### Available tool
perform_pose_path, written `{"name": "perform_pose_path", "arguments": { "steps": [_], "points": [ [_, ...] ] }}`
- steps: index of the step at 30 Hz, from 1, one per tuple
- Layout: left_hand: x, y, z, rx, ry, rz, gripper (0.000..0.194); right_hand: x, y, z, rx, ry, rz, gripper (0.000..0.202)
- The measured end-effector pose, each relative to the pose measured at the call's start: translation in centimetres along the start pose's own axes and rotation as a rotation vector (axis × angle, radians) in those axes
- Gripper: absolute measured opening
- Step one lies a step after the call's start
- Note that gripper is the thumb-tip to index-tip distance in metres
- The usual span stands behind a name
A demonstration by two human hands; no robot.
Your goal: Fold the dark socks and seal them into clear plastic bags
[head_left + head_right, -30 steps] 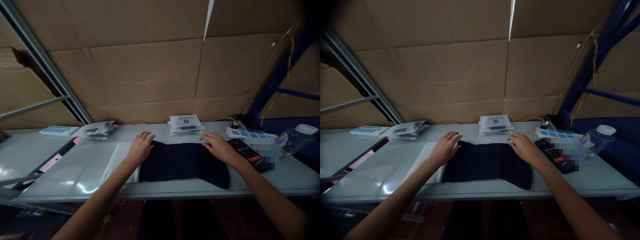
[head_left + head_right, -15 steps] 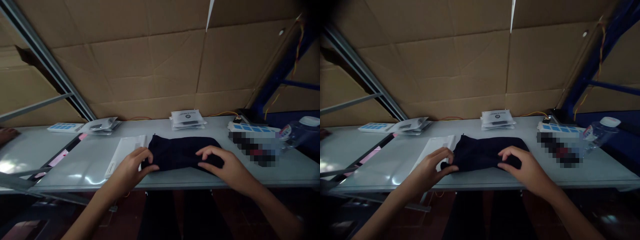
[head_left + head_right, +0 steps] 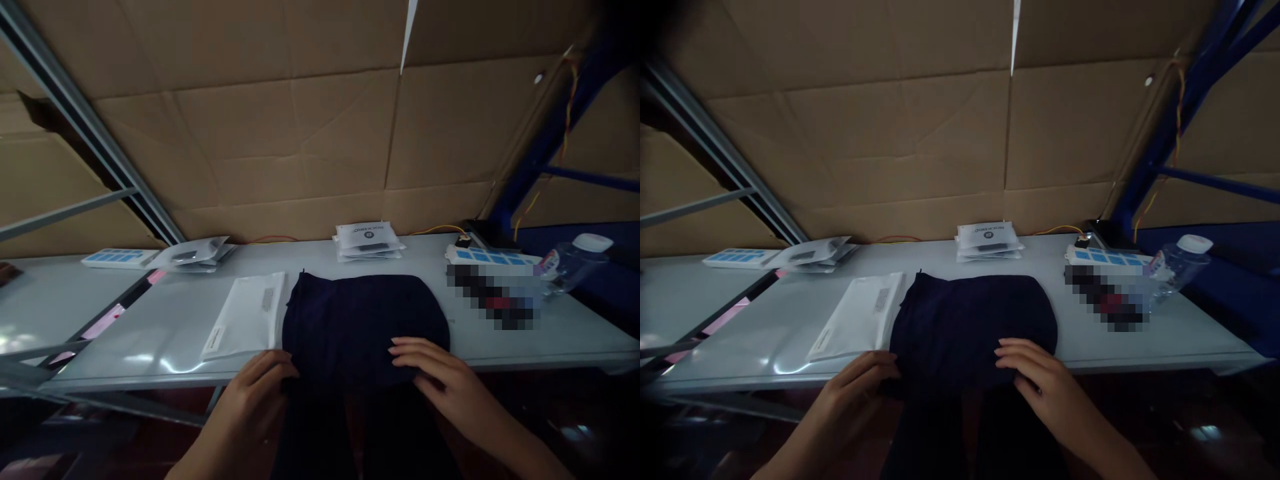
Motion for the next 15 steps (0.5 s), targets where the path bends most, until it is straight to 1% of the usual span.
{"name": "perform_pose_path", "arguments": {
  "steps": [2, 3, 5, 6, 7, 8, 9, 11, 12, 13, 14, 15],
  "points": [
    [1.6, 0.7, -0.4, -0.025, 0.076, 0.051, 0.025, 1.4, 0.8, -0.2, 0.002, 0.001, 0.058, 0.043],
    [2.5, 1.1, -0.8, -0.022, 0.121, 0.107, 0.021, 2.2, 1.2, -0.2, -0.004, -0.016, 0.105, 0.038],
    [4.4, 1.4, -2.0, 0.018, 0.217, 0.215, 0.024, 4.1, 1.7, 0.5, -0.040, -0.093, 0.207, 0.027],
    [5.2, 1.2, -2.7, 0.049, 0.249, 0.237, 0.029, 4.9, 1.8, 1.1, -0.069, -0.142, 0.241, 0.024],
    [6.1, 0.6, -3.3, 0.083, 0.257, 0.223, 0.034, 5.8, 1.7, 1.6, -0.107, -0.179, 0.252, 0.025],
    [6.9, 0.0, -3.8, 0.120, 0.241, 0.185, 0.039, 6.6, 1.4, 2.0, -0.151, -0.193, 0.236, 0.028],
    [7.7, -0.7, -4.2, 0.153, 0.205, 0.138, 0.042, 7.4, 1.2, 2.3, -0.196, -0.181, 0.198, 0.030],
    [9.3, -1.8, -4.9, 0.188, 0.116, 0.066, 0.042, 8.9, 1.1, 2.8, -0.260, -0.105, 0.110, 0.031],
    [10.2, -2.1, -5.4, 0.187, 0.084, 0.055, 0.040, 9.7, 1.5, 3.3, -0.276, -0.069, 0.087, 0.029],
    [11.1, -2.2, -5.9, 0.175, 0.069, 0.057, 0.038, 10.5, 2.2, 4.0, -0.288, -0.049, 0.094, 0.026],
    [12.1, -2.3, -6.6, 0.163, 0.070, 0.065, 0.038, 11.4, 2.9, 4.9, -0.299, -0.043, 0.116, 0.025],
    [13.2, -2.5, -7.5, 0.161, 0.087, 0.070, 0.040, 12.3, 3.9, 6.1, -0.319, -0.061, 0.167, 0.025]
  ]
}}
Point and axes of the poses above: each hand's wrist, its own x-axis towards the middle knuckle, its own y-axis out of the back of the hand, z = x × y, the point moved 7 cm from there along x, towards the middle knuckle, and after that the axes turned 11 degrees about z, right-handed, at the moved point
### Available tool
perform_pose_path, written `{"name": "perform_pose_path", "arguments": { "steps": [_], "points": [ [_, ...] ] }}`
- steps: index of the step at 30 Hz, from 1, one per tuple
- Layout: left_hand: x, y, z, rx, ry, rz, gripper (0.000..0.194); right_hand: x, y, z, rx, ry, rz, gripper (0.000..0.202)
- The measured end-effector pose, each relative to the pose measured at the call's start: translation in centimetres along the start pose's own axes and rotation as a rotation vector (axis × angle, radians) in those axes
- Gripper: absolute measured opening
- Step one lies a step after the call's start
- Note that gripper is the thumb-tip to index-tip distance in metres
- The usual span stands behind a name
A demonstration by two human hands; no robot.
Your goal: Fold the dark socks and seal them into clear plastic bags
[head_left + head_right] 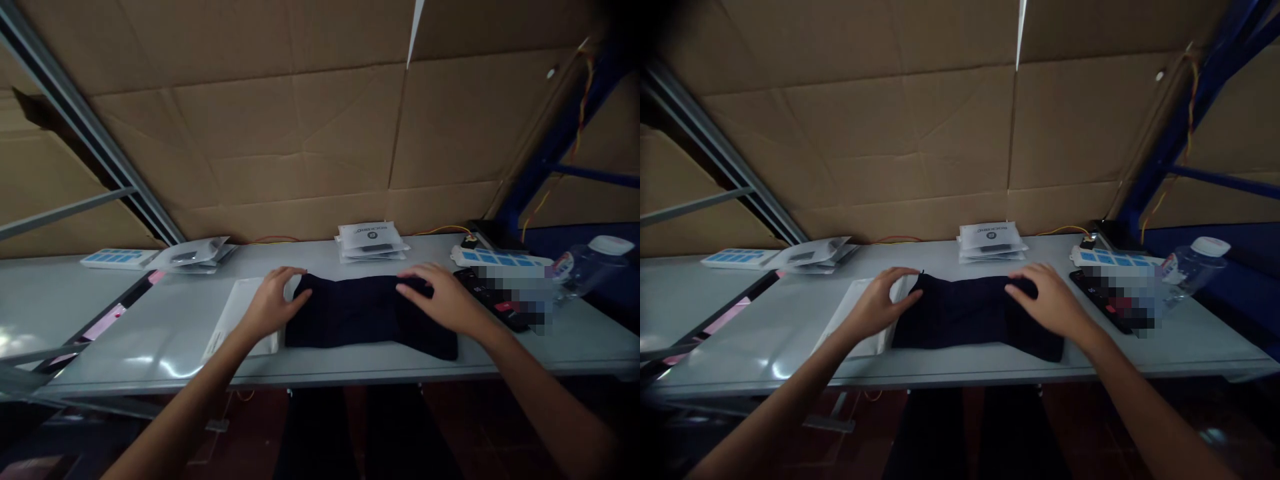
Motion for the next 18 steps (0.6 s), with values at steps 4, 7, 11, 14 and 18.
{"name": "perform_pose_path", "arguments": {
  "steps": [4, 7, 11, 14, 18],
  "points": [
    [3.9, -2.7, -2.9, 0.022, 0.093, -0.079, 0.034, 3.1, -1.5, 4.9, -0.058, -0.133, -0.130, 0.020],
    [4.9, -3.1, -3.1, -0.025, 0.108, -0.130, 0.023, 3.5, -1.8, 5.2, 0.077, -0.170, -0.259, 0.017],
    [2.5, 0.7, -0.6, -0.246, 0.077, -0.102, 0.022, 1.1, 2.9, 3.0, 0.197, -0.169, -0.044, 0.024],
    [-1.8, 3.4, 1.3, -0.302, 0.085, -0.154, 0.013, -3.2, 5.1, 1.9, 0.193, -0.167, -0.017, 0.022],
    [-7.0, 3.8, 2.8, -0.291, 0.050, -0.308, 0.029, -7.9, 4.2, 0.9, 0.189, -0.058, -0.131, 0.014]
  ]
}}
Point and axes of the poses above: each hand's wrist, its own x-axis towards the middle knuckle, its own y-axis out of the back of the hand, z = x × y, the point moved 7 cm from there along x, towards the middle knuckle, and after that the axes turned 11 degrees about z, right-handed, at the moved point
